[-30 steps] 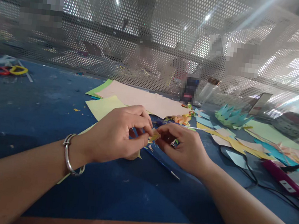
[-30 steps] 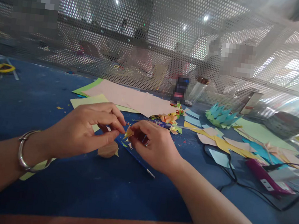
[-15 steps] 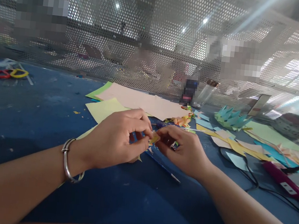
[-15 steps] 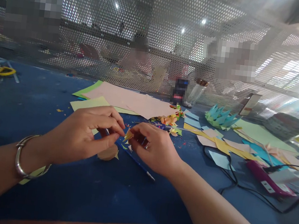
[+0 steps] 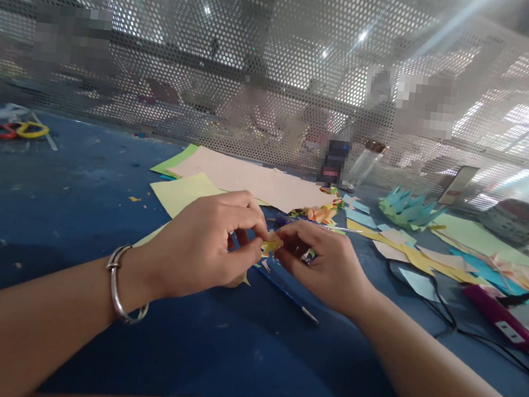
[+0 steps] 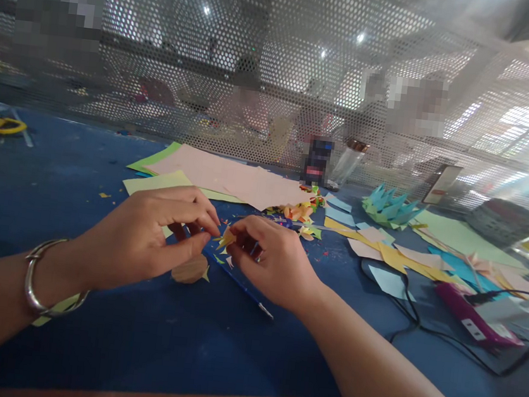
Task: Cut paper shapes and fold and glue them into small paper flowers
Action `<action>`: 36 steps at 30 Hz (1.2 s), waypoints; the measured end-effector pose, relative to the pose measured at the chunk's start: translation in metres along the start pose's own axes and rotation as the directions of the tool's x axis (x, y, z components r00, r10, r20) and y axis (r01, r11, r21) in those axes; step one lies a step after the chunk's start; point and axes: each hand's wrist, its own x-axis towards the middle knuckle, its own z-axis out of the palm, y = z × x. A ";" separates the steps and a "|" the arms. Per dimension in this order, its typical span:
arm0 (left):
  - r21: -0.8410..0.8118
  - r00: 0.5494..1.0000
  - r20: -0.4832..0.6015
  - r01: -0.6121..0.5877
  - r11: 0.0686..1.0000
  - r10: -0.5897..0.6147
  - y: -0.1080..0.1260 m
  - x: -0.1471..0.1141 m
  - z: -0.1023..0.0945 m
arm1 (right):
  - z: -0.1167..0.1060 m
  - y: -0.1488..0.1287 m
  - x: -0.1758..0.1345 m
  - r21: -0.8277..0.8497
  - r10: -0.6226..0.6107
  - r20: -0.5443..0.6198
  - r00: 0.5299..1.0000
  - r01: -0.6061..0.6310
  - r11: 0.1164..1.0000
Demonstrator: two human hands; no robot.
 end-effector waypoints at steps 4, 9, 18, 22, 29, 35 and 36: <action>-0.016 1.000 0.009 0.000 1.000 0.000 0.001 -0.001 -0.001 | -0.001 -0.001 0.000 -0.007 -0.001 -0.003 1.000 0.001 1.000; 0.020 1.000 0.006 -0.015 1.000 0.014 0.001 -0.001 -0.001 | 0.000 0.000 0.000 -0.008 -0.007 -0.005 1.000 0.007 1.000; 0.025 1.000 0.014 -0.003 1.000 0.003 -0.003 -0.001 0.001 | 0.000 0.000 0.000 0.006 0.003 0.005 1.000 -0.003 1.000; -0.031 0.997 0.051 0.054 0.998 -0.052 -0.006 0.001 0.005 | 0.000 0.000 0.001 0.003 0.002 0.005 1.000 -0.002 1.000; -0.104 0.986 0.120 0.127 0.986 -0.114 -0.011 0.001 0.009 | 0.000 0.000 0.000 -0.013 -0.002 0.015 1.000 0.002 1.000; -0.120 0.985 0.141 0.121 0.985 -0.104 -0.017 0.002 0.007 | 0.000 0.000 0.000 -0.018 -0.001 0.018 1.000 0.001 1.000; -0.122 0.983 0.149 0.125 0.985 -0.106 -0.017 0.002 0.006 | 0.000 0.000 0.000 -0.020 -0.003 0.020 1.000 0.003 1.000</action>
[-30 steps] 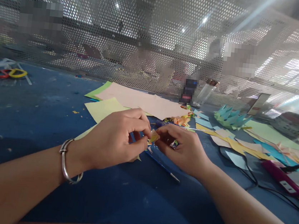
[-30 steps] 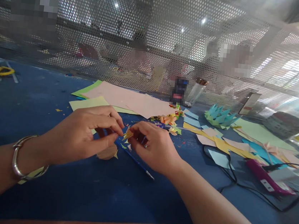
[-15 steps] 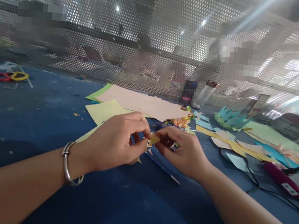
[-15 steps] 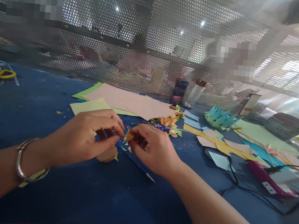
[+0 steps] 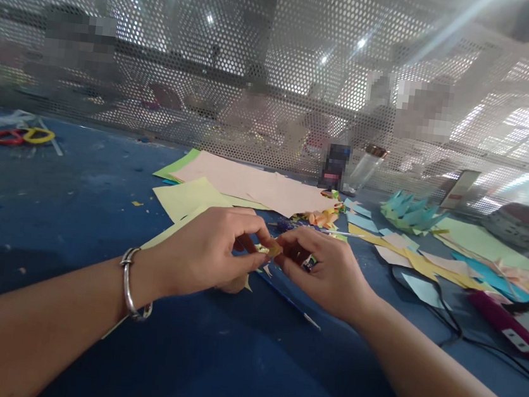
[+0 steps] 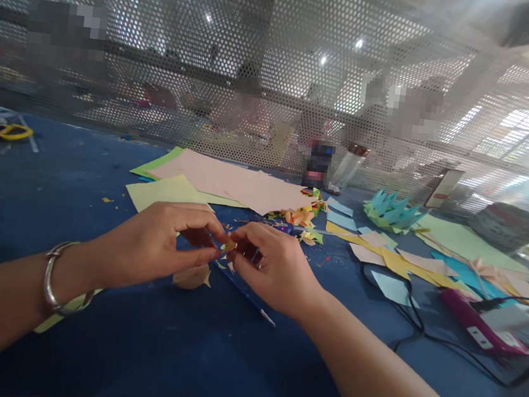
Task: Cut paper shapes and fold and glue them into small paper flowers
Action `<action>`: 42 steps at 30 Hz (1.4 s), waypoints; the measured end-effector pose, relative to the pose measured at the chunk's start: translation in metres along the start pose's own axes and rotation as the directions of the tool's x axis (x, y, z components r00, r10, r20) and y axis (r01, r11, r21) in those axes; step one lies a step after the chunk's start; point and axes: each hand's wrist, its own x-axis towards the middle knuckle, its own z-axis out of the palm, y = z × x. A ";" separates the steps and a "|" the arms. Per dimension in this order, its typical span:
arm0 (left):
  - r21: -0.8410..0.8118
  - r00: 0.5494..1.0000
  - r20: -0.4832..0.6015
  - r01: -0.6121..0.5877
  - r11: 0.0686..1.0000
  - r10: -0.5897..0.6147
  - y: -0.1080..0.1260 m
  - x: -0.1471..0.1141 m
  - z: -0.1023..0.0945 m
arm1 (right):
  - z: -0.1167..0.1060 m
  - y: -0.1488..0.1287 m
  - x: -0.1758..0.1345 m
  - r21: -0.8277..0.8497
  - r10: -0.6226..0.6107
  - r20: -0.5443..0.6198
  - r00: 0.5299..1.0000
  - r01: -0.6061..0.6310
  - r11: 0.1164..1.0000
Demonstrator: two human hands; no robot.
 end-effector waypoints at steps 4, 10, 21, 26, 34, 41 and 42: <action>0.000 1.000 0.011 -0.009 1.000 0.009 0.000 0.000 -0.001 | 0.000 0.000 0.000 -0.006 0.006 0.000 1.000 -0.006 1.000; 0.035 0.999 -0.001 -0.039 0.999 0.039 0.000 -0.001 -0.001 | 0.001 0.000 -0.001 0.005 0.012 0.003 1.000 -0.012 1.000; 0.095 0.988 -0.119 -0.086 0.992 0.097 -0.001 0.000 0.012 | 0.005 0.000 0.000 -0.012 0.035 0.022 0.999 -0.035 0.999; 0.101 0.985 -0.152 -0.067 0.993 0.082 -0.003 0.001 0.016 | 0.006 -0.001 0.000 -0.010 0.040 0.042 0.998 -0.040 0.999; 0.036 0.986 -0.162 -0.032 0.999 0.037 -0.004 0.001 0.017 | 0.005 -0.002 0.000 -0.020 0.037 0.019 0.999 -0.036 0.999; -0.106 0.993 -0.087 0.064 0.992 -0.074 -0.006 0.000 0.019 | 0.004 -0.002 -0.001 -0.047 0.043 0.042 0.998 -0.041 0.998; -0.124 0.993 -0.076 0.080 0.989 -0.090 -0.006 0.000 0.020 | 0.004 -0.002 -0.001 -0.042 0.044 0.046 0.998 -0.042 0.998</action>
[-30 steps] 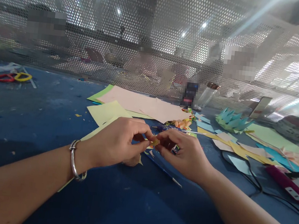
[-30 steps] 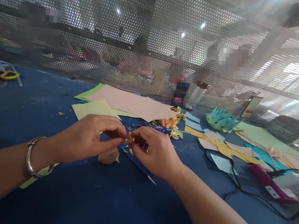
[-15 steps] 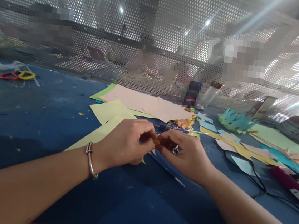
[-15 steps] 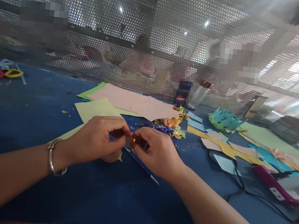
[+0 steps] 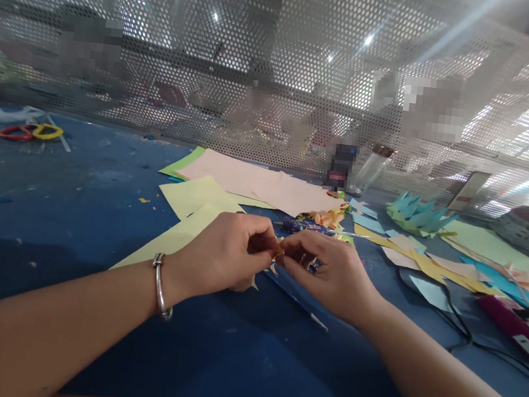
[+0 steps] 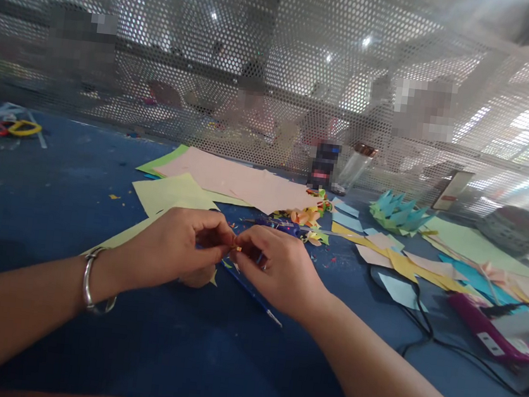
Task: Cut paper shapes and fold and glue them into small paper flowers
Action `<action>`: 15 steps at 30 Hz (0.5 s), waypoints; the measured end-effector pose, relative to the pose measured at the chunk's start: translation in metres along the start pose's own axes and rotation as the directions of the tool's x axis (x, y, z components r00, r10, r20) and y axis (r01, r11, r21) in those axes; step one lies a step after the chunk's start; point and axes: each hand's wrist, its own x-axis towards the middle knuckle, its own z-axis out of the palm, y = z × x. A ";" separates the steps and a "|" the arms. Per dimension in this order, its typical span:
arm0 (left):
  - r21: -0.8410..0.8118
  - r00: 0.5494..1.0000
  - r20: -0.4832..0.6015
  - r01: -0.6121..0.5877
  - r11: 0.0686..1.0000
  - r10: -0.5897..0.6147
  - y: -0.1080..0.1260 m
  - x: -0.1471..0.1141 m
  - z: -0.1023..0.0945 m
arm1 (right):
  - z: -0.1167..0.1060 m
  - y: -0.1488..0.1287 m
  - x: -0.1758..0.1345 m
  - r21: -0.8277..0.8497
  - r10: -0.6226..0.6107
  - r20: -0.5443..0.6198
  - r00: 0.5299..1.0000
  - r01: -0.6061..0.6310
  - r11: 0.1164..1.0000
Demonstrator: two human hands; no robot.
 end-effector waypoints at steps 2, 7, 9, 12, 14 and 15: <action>-0.026 1.000 0.011 0.022 0.999 -0.022 0.000 0.000 0.001 | 0.000 0.000 0.000 0.015 -0.003 0.008 1.000 0.002 1.000; -0.058 0.999 0.009 0.041 0.997 -0.041 -0.002 0.000 0.001 | 0.000 -0.001 0.000 0.042 0.040 0.022 0.999 -0.041 0.998; -0.061 0.999 0.001 0.041 0.997 -0.041 -0.003 0.001 0.000 | 0.001 -0.001 -0.001 0.070 0.067 0.024 0.997 -0.069 0.995; -0.052 0.999 -0.012 0.047 0.998 -0.047 -0.004 0.001 0.000 | 0.001 -0.001 0.000 0.109 0.072 0.034 0.997 -0.075 0.991; -0.041 0.999 -0.018 0.045 0.998 -0.046 -0.004 0.001 0.000 | 0.001 -0.001 0.000 0.100 0.071 0.037 0.997 -0.074 0.992; -0.041 0.999 -0.019 0.045 0.998 -0.046 -0.004 0.001 0.000 | 0.001 -0.001 0.000 0.094 0.071 0.036 0.997 -0.075 0.993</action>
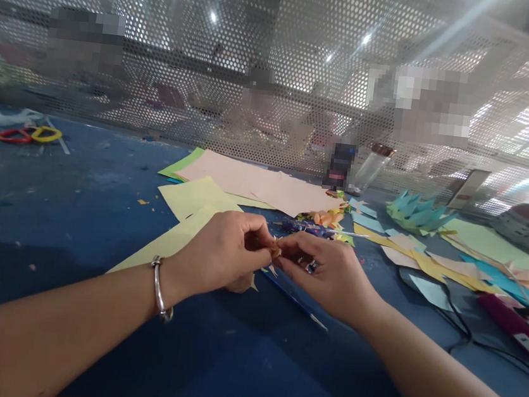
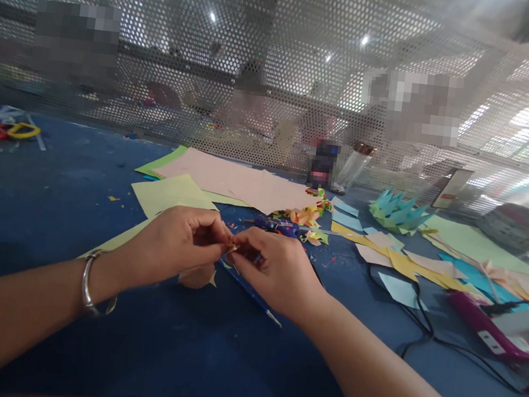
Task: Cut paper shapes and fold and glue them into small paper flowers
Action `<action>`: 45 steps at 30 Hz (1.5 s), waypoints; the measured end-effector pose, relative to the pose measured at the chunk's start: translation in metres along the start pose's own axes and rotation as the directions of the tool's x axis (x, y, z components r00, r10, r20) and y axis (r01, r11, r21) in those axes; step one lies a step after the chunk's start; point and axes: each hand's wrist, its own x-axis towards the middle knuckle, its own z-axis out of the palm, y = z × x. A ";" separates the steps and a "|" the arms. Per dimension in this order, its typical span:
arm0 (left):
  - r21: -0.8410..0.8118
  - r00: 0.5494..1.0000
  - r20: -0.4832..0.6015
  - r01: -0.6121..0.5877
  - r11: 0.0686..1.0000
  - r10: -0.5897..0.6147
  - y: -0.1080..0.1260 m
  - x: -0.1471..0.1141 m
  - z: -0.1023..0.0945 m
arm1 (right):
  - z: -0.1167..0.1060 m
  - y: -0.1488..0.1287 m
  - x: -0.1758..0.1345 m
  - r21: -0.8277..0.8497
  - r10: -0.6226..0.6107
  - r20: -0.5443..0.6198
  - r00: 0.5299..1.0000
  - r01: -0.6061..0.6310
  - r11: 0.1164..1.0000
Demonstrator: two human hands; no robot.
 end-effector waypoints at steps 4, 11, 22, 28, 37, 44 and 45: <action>-0.049 1.000 0.017 0.012 0.999 -0.011 -0.001 0.001 -0.001 | 0.001 0.000 0.000 0.012 -0.013 -0.004 1.000 0.013 1.000; -0.103 0.995 0.094 0.033 0.994 -0.023 0.002 0.002 -0.006 | 0.000 -0.002 -0.001 0.014 -0.012 0.005 1.000 0.012 1.000; -0.199 0.994 0.080 0.087 0.976 -0.072 -0.002 0.005 -0.007 | -0.001 -0.003 -0.001 0.024 -0.006 -0.027 1.000 0.006 1.000; -0.220 0.992 0.106 0.096 0.971 -0.074 -0.001 0.005 -0.007 | -0.001 -0.004 -0.001 0.030 -0.007 -0.045 0.999 0.009 1.000; -0.199 0.984 0.176 0.072 0.977 -0.037 -0.010 0.008 -0.009 | 0.000 -0.002 -0.001 0.058 0.012 -0.007 1.000 -0.011 0.998; -0.180 0.979 0.206 0.033 0.983 0.005 -0.009 0.007 -0.010 | 0.000 0.001 -0.001 -0.004 -0.085 -0.018 0.996 0.085 0.996; -0.184 0.978 0.208 0.031 0.982 0.008 -0.009 0.007 -0.010 | 0.000 0.001 -0.002 -0.015 -0.095 -0.023 0.995 0.095 0.995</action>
